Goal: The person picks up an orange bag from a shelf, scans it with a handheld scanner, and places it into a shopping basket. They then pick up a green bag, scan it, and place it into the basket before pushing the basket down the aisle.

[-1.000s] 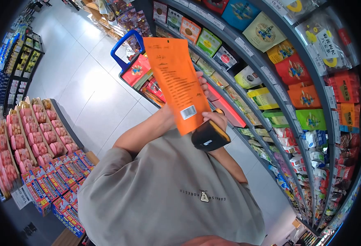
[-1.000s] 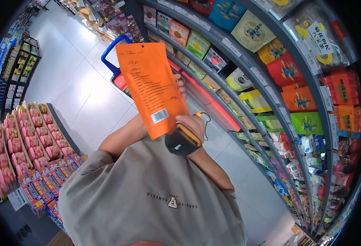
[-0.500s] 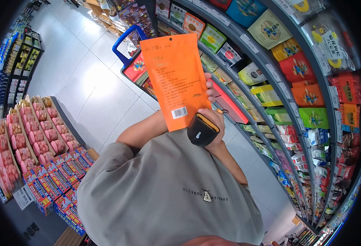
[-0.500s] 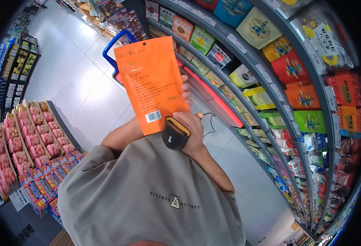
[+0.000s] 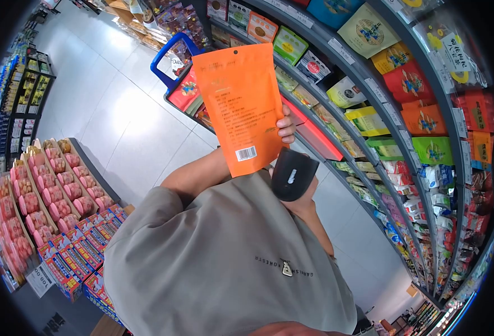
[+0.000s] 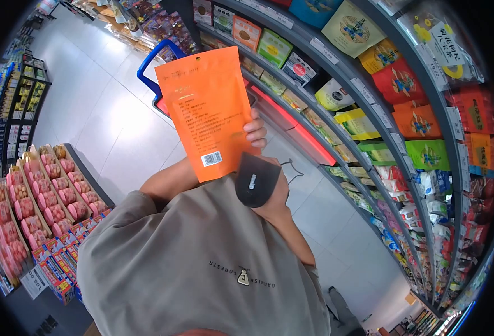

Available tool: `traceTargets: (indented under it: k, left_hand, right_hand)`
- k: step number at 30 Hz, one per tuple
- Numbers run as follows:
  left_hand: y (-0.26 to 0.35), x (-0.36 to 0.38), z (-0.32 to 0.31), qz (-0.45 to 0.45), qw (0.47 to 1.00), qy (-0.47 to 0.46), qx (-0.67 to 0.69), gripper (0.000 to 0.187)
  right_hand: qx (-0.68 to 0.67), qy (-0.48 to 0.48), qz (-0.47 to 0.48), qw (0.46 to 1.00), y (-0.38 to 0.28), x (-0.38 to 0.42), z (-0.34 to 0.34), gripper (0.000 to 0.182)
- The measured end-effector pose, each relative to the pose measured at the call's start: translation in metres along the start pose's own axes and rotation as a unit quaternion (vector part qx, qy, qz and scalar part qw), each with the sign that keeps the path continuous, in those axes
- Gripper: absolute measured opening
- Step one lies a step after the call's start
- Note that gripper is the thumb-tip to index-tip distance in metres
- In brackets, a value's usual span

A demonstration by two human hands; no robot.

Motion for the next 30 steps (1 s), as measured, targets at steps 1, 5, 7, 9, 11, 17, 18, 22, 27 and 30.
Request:
traceTargets:
  k: [1, 5, 7, 9, 11, 17, 18, 22, 27, 30]
  left_hand:
    - [0.000, -0.001, 0.002, 0.006, 1.000, -0.005, -0.006, 0.035]
    - [0.004, -0.003, 0.009, 0.001, 1.000, -0.019, -0.020, 0.033]
    - [0.007, -0.006, 0.008, 0.000, 0.997, -0.066, -0.031, 0.034]
    - [0.008, -0.009, 0.016, 0.000, 0.996, -0.079, -0.035, 0.034]
    - [0.008, -0.012, 0.021, -0.002, 0.995, -0.096, -0.041, 0.035]
    - [0.010, -0.006, 0.017, -0.011, 0.997, -0.056, -0.055, 0.041]
    - [0.010, -0.007, 0.018, -0.011, 0.996, -0.066, -0.051, 0.042]
    - [0.012, -0.003, 0.019, -0.009, 0.996, -0.084, -0.043, 0.043]
    - [0.012, 0.005, 0.019, -0.014, 0.997, -0.077, -0.028, 0.041]
    - [0.015, 0.004, 0.029, -0.035, 0.998, -0.054, -0.027, 0.035]
  right_hand:
    - [-0.073, -0.037, -0.114, 0.990, 0.009, 0.008, 0.003, 0.031]
    - [-0.235, -0.178, -0.288, 0.911, -0.015, -0.001, 0.026, 0.030]
    - [-0.339, -0.261, -0.333, 0.840, -0.026, 0.004, 0.023, 0.035]
    - [-0.340, -0.274, -0.360, 0.825, -0.030, 0.004, 0.019, 0.037]
    - [-0.348, -0.275, -0.382, 0.810, -0.033, 0.003, 0.009, 0.041]
    - [-0.325, -0.293, -0.436, 0.786, -0.025, 0.013, 0.001, 0.038]
    - [-0.325, -0.294, -0.437, 0.786, -0.025, 0.013, -0.001, 0.038]
    - [-0.318, -0.281, -0.411, 0.806, -0.026, 0.013, -0.006, 0.034]
    - [-0.315, -0.309, -0.401, 0.803, -0.029, 0.014, -0.011, 0.036]
    - [-0.331, -0.291, -0.422, 0.793, -0.029, 0.016, -0.014, 0.039]
Point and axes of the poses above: each hand's wrist, its own x-axis away from the middle knuckle, its own z-axis out of the back of the hand, y = z × x, the point moved 7 cm from there along -x, towards the middle knuckle, and after that the axes turned 5 degrees about z, right-handed, at the moved point
